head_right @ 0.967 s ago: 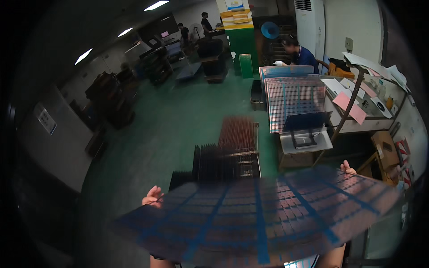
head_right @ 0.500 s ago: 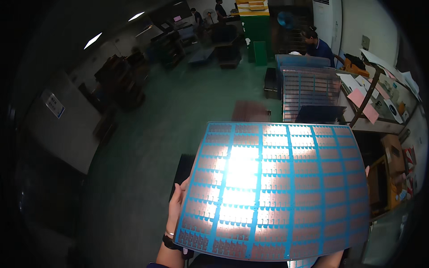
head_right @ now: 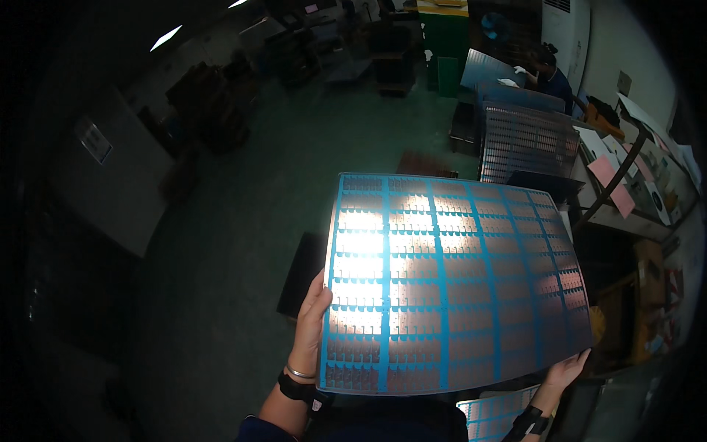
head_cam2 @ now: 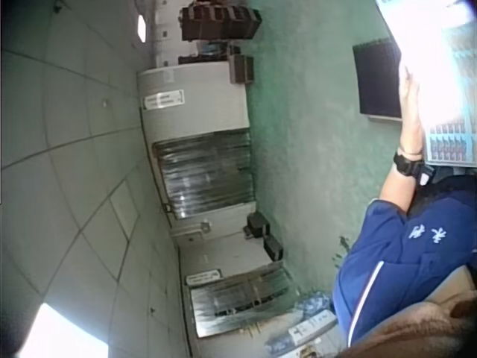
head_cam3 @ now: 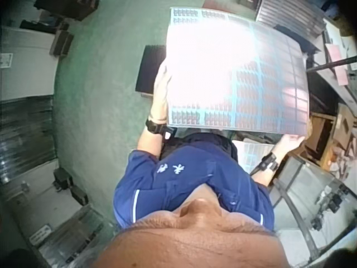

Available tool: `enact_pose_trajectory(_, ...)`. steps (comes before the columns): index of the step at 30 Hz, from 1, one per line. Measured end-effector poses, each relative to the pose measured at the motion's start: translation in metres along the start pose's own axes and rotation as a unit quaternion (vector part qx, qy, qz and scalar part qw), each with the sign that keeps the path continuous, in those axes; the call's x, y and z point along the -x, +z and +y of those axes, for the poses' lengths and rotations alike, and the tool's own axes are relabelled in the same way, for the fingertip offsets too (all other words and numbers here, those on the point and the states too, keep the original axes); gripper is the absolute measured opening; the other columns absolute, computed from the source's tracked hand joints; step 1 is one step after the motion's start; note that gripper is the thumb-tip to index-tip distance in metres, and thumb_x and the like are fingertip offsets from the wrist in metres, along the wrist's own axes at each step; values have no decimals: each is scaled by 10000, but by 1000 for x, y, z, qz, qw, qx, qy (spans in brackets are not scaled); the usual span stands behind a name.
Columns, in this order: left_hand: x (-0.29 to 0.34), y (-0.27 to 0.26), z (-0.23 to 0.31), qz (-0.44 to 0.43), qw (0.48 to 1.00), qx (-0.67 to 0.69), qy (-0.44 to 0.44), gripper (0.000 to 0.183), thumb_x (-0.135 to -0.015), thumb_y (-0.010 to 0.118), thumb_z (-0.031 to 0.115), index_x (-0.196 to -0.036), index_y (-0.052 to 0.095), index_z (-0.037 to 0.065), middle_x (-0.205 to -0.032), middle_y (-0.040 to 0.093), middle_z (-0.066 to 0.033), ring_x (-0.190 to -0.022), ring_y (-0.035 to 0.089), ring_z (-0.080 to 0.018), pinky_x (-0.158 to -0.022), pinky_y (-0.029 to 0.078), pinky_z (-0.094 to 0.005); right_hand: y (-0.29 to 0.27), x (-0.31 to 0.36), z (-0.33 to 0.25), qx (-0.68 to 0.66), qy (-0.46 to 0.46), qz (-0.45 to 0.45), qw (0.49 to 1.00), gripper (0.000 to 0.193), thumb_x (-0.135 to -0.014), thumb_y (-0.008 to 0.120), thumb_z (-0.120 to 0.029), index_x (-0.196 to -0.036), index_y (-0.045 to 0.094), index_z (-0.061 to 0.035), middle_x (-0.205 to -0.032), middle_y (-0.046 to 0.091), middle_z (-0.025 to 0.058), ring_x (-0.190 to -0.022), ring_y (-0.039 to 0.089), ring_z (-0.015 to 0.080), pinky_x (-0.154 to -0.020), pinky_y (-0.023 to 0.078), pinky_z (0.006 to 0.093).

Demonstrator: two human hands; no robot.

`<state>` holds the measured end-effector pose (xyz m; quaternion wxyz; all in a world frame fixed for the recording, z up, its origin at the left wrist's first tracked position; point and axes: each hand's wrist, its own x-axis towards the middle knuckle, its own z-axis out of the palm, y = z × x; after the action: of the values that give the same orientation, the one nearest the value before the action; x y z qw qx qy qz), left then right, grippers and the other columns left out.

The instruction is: Inspecting and sorting blue-coated patterned metal sheets into a vertical rack.

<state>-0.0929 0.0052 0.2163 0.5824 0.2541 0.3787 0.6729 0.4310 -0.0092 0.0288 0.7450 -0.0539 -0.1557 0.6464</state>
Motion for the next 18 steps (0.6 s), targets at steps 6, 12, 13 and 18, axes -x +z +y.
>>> enact_pose_trajectory(6,-2,-4,-4,10,1000,6,-2,470,-928,466,132,-1357,324,2,-1326,435,-141,-1212,444,-185,-1009,380,-315,35,-13,25,69,-4,63,996,361,-968,431,-251,-1260,451,-39,-1269,509,103,-1133,499,213,-977,414,374)
enact_pose_trajectory(12,-5,-5,-8,-1,1000,-1,6,464,-934,457,128,-1361,307,26,-1296,440,-125,-1193,456,-184,-985,410,-315,66,-19,64,129,6,176,976,319,-957,458,-186,-1225,471,-15,-1233,535,108,-1111,518,221,-941,432,378)
enact_pose_trajectory(13,-6,-8,-8,-9,1000,13,-8,468,-933,466,132,-1362,304,38,-1285,445,-120,-1180,466,-186,-976,420,-318,67,-20,68,133,17,167,977,301,-953,464,-171,-1208,481,-12,-1211,551,106,-1098,531,220,-933,442,375)
enact_pose_trajectory(18,-4,-22,-8,-31,998,55,-23,492,-920,506,125,-1362,299,65,-1268,453,-112,-1147,491,-185,-954,443,-326,62,-19,77,134,28,196,971,223,-946,483,-154,-1121,538,-28,-1094,615,87,-1016,574,199,-898,466,355)
